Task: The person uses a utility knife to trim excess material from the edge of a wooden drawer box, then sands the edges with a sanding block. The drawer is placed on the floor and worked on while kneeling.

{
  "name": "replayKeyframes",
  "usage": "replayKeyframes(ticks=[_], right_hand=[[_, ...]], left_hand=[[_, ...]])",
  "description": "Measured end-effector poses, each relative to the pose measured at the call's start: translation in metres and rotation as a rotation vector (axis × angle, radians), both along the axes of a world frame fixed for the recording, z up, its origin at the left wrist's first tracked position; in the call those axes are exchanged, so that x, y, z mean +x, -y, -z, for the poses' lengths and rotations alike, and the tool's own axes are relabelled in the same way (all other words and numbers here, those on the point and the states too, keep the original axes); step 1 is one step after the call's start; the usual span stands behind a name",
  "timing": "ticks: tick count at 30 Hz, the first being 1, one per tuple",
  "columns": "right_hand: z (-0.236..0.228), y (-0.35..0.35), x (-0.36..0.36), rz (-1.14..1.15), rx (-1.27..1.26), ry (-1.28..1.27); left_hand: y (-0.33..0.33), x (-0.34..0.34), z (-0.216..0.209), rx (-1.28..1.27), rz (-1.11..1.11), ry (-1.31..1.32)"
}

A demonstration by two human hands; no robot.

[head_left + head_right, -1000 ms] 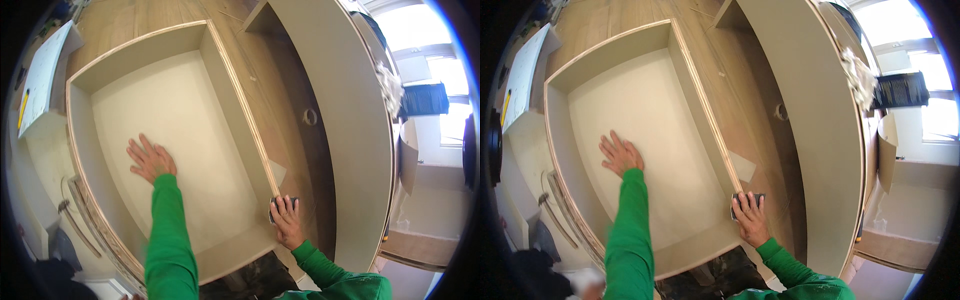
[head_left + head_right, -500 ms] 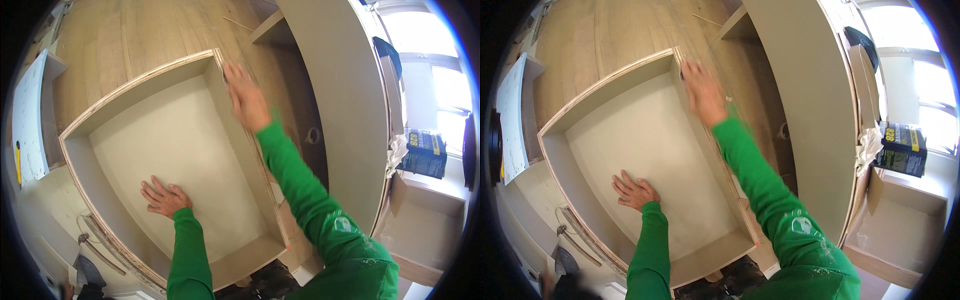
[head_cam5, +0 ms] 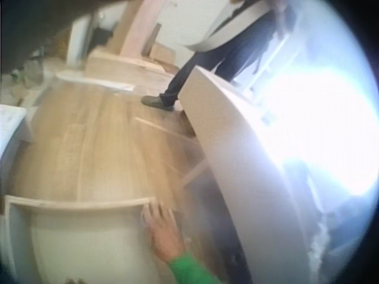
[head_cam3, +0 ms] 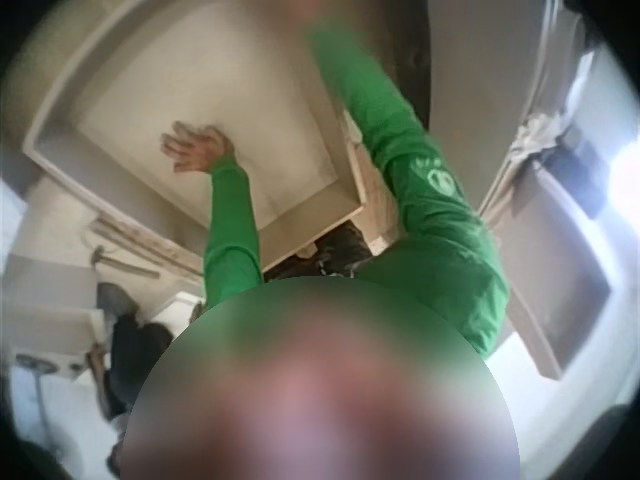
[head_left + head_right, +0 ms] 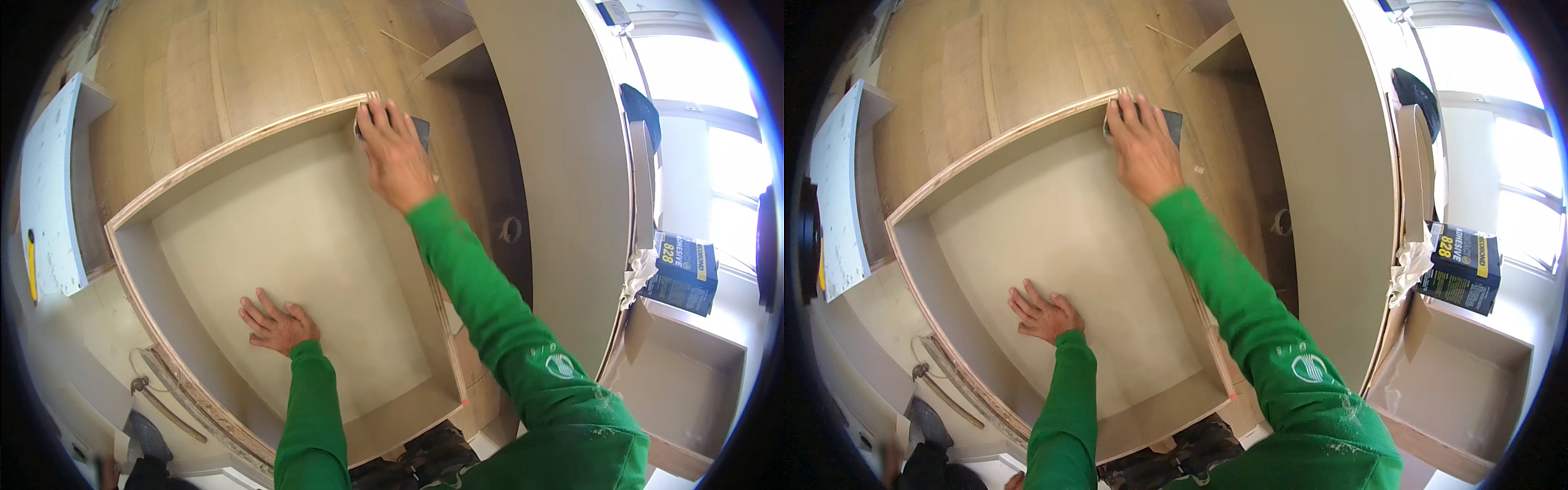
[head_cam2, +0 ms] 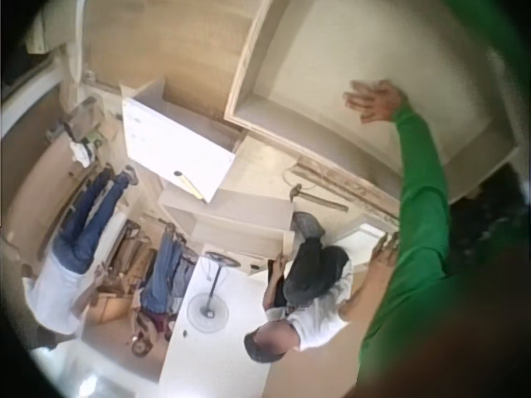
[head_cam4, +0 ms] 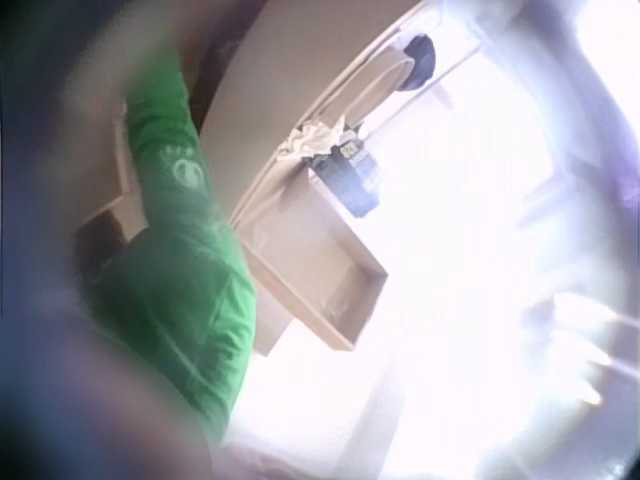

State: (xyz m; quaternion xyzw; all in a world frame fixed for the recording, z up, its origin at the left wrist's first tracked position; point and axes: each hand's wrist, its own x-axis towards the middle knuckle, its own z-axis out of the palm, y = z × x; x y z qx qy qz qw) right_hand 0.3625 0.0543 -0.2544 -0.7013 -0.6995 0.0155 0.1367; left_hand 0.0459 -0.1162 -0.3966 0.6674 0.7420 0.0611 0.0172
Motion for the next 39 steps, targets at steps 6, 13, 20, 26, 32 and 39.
replayKeyframes(ticks=[6, 13, 20, 26, 32, 39], right_hand=[[0.006, 0.081, 0.008, -0.024, -0.179, -0.092], [-0.013, 0.101, -0.023, -0.028, 0.076, -0.077], [0.044, -0.015, 0.054, -0.139, 0.127, 0.046], [0.028, 0.056, 0.023, 0.098, 0.032, 0.152], [-0.002, 0.063, 0.013, 0.032, 0.003, -0.197], [-0.024, 0.097, 0.022, 0.065, -0.143, -0.275]], left_hand=[[0.006, 0.0, 0.016, -0.005, -0.04, 0.033], [0.007, 0.012, 0.0, -0.173, -0.046, 0.073], [0.003, 0.018, -0.008, -0.202, -0.06, 0.126], [0.005, 0.015, -0.008, -0.159, -0.065, 0.127], [0.005, 0.015, -0.011, -0.146, -0.057, 0.115], [0.005, 0.014, -0.01, -0.077, -0.066, 0.147]])
